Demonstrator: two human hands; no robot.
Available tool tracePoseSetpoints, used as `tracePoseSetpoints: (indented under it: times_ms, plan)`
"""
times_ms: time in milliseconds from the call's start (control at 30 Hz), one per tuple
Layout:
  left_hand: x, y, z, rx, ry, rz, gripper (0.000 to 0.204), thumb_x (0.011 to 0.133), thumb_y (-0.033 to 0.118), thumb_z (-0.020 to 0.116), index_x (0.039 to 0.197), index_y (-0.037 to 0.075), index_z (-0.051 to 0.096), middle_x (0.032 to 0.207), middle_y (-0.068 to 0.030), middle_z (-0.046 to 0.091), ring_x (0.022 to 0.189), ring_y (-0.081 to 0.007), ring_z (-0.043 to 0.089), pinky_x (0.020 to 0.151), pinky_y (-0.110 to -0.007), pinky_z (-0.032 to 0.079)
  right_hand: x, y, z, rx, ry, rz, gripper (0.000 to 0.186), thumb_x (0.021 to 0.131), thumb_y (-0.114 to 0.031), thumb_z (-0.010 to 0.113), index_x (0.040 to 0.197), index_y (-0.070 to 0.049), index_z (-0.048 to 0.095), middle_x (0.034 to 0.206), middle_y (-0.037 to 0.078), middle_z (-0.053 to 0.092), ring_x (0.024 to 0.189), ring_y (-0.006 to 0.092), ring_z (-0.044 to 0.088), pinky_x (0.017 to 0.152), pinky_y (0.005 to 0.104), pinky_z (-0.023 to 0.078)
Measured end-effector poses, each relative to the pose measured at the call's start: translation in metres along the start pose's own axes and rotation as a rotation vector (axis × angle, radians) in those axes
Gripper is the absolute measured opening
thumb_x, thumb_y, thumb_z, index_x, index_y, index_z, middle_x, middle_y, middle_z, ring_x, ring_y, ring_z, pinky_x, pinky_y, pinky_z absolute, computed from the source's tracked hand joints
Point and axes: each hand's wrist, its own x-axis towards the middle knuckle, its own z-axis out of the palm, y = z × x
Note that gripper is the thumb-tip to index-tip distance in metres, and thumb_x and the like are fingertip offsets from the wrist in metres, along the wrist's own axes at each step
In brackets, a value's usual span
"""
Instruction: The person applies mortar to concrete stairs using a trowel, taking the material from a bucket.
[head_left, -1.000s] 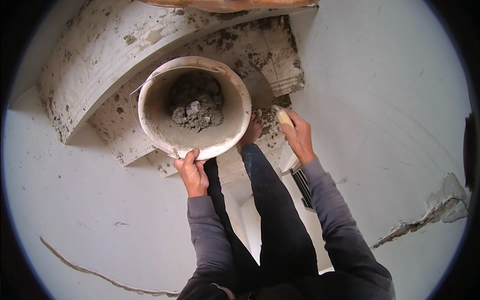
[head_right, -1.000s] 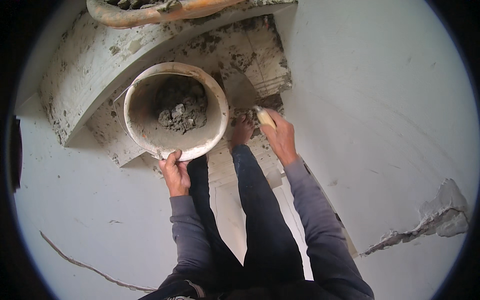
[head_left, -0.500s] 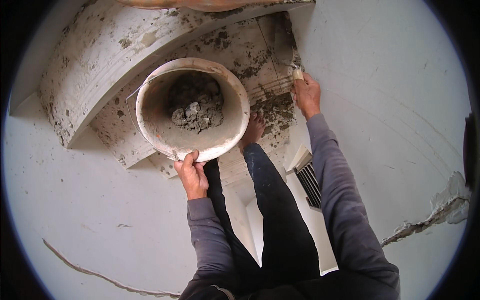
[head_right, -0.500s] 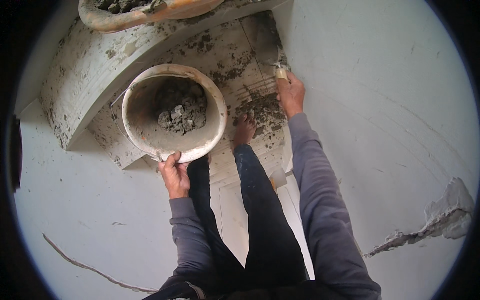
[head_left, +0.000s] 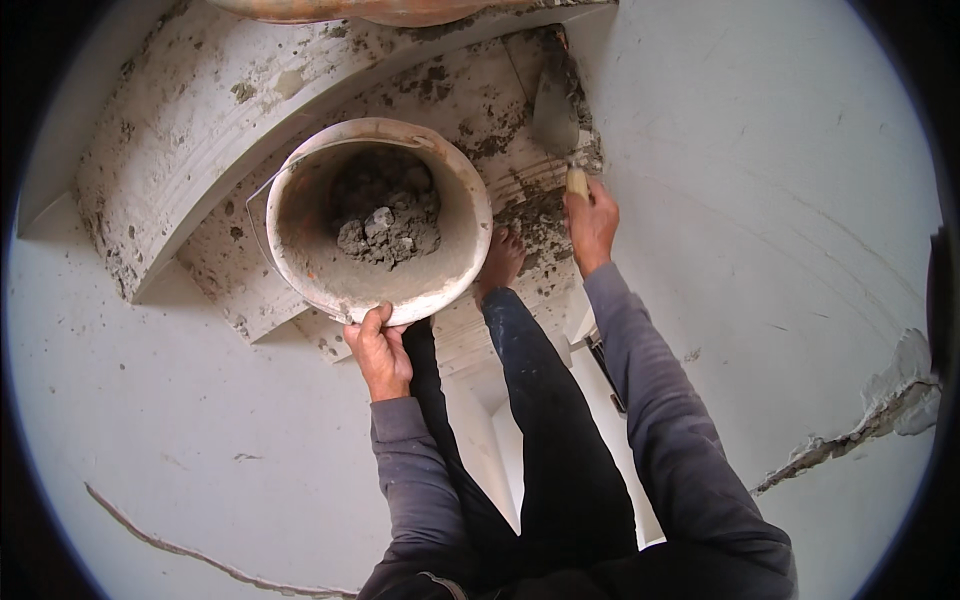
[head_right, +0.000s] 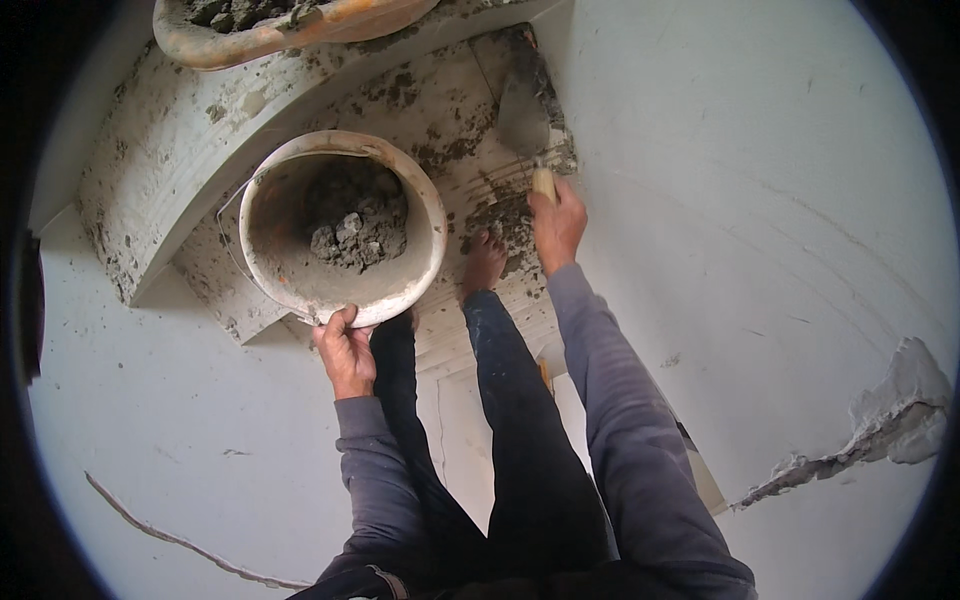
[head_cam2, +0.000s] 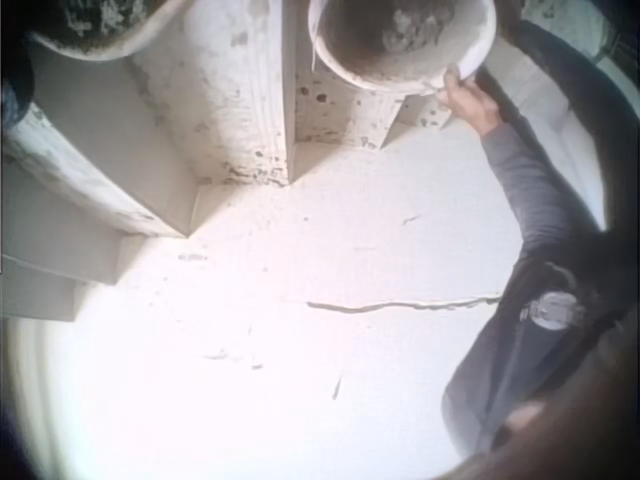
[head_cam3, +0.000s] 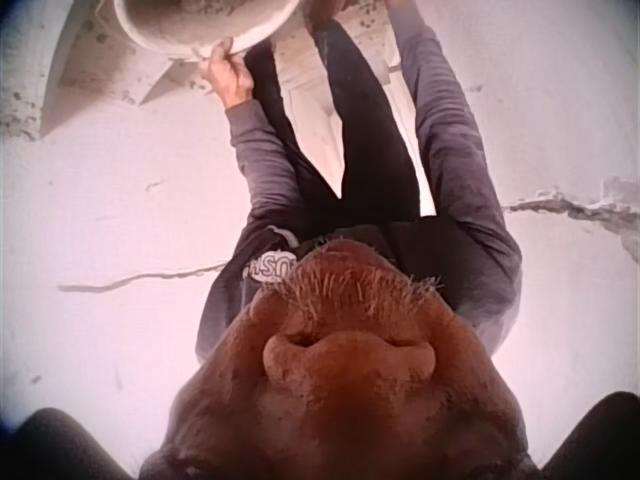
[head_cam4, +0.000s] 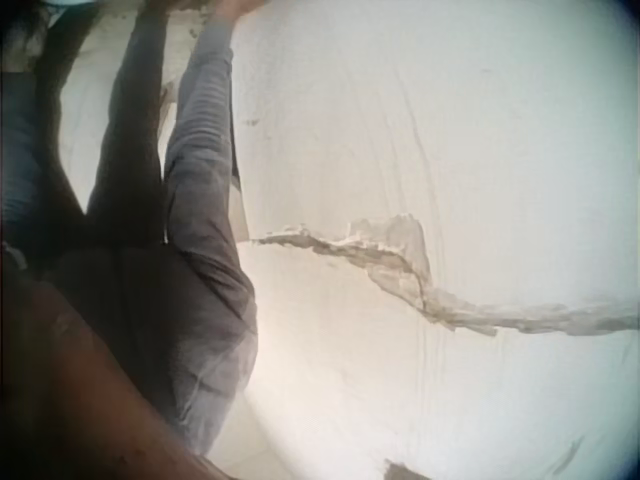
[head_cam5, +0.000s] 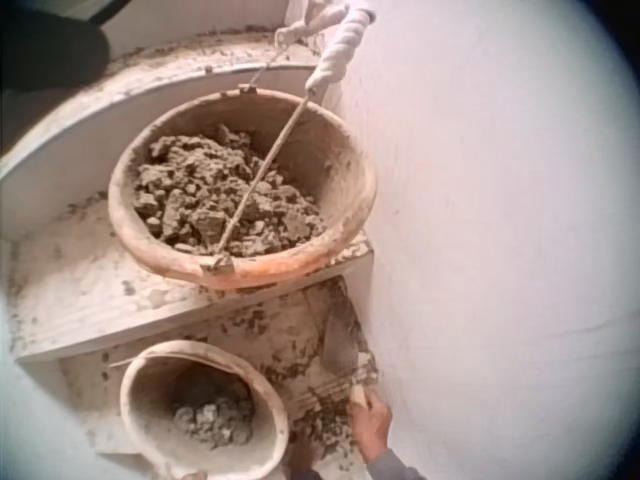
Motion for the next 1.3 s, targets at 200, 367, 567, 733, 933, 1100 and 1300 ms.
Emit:
tracePoseSetpoints:
  times_ms: [200,367,567,733,933,1100,1300]
  plan:
    - [-0.001,-0.002,0.003,-0.005,0.025,0.003,0.037,0.079,-0.007,0.051,0.115,-0.007,0.041,0.099,-0.0130,0.053,0.086,-0.0250,0.061,0.078,-0.049,0.057,-0.048,-0.002,-0.048,0.038,-0.097,0.050,0.043,0.077,-0.009,0.058,0.120,-0.002,0.059,0.073,0.003,0.058,0.055,0.0069,0.050,0.047,0.0216,0.042]
    - [-0.001,0.000,0.007,0.005,0.033,0.019,0.033,0.079,-0.007,0.051,0.110,-0.006,0.043,0.096,-0.0123,0.053,0.084,-0.0240,0.061,0.078,-0.048,0.057,-0.089,-0.047,-0.080,-0.178,-0.058,-0.397,0.047,0.067,-0.002,0.061,0.113,-0.004,0.064,0.086,0.006,0.063,0.074,0.0134,0.058,0.064,0.0293,0.048]
    - [0.000,-0.001,0.005,0.025,-0.003,0.023,0.027,0.080,-0.007,0.051,0.106,-0.006,0.043,0.094,-0.0123,0.054,0.084,-0.0243,0.061,0.077,-0.047,0.058,-0.110,-0.077,-0.080,-0.608,-0.116,-0.835,0.049,0.062,-0.003,0.063,0.110,-0.012,0.066,0.074,0.008,0.052,0.068,0.0270,0.055,0.063,0.0374,0.047]
    - [0.002,-0.001,0.004,0.029,0.010,0.037,0.028,0.080,-0.005,0.053,0.107,-0.004,0.043,0.100,-0.0138,0.053,0.090,-0.0273,0.061,0.078,-0.052,0.057,-0.118,-0.051,-0.091,-0.267,-0.076,-0.306,0.043,0.067,-0.002,0.061,0.109,-0.003,0.064,0.072,0.006,0.057,0.064,0.0156,0.055,0.062,0.0313,0.047]
    - [0.004,-0.001,0.002,0.040,-0.008,0.003,0.024,0.081,-0.006,0.055,0.101,-0.004,0.042,0.101,-0.0148,0.052,0.093,-0.0273,0.059,0.081,-0.053,0.055,-0.156,0.006,-0.128,-0.145,-0.178,0.173,0.028,0.073,-0.007,0.059,0.100,0.001,0.061,0.066,0.003,0.053,0.052,0.0086,0.048,0.048,0.0241,0.041]
    - [0.010,-0.003,0.002,0.020,0.030,-0.027,0.035,0.078,-0.008,0.054,0.110,-0.005,0.039,0.096,-0.0136,0.051,0.086,-0.0248,0.060,0.075,-0.049,0.058,-0.227,0.041,-0.156,-0.163,-0.206,0.365,0.019,0.077,-0.006,0.053,0.094,0.001,0.060,0.062,0.002,0.051,0.048,0.0083,0.047,0.045,0.0242,0.038]
    - [0.013,0.002,-0.001,0.038,-0.004,-0.031,0.030,0.078,-0.007,0.055,0.105,-0.004,0.042,0.095,-0.0131,0.052,0.084,-0.0250,0.060,0.075,-0.049,0.058,-0.328,0.094,-0.188,-0.115,-0.111,0.446,0.005,0.081,-0.006,0.047,0.082,-0.005,0.052,0.063,-0.001,0.048,0.049,0.0076,0.044,0.045,0.0233,0.038]
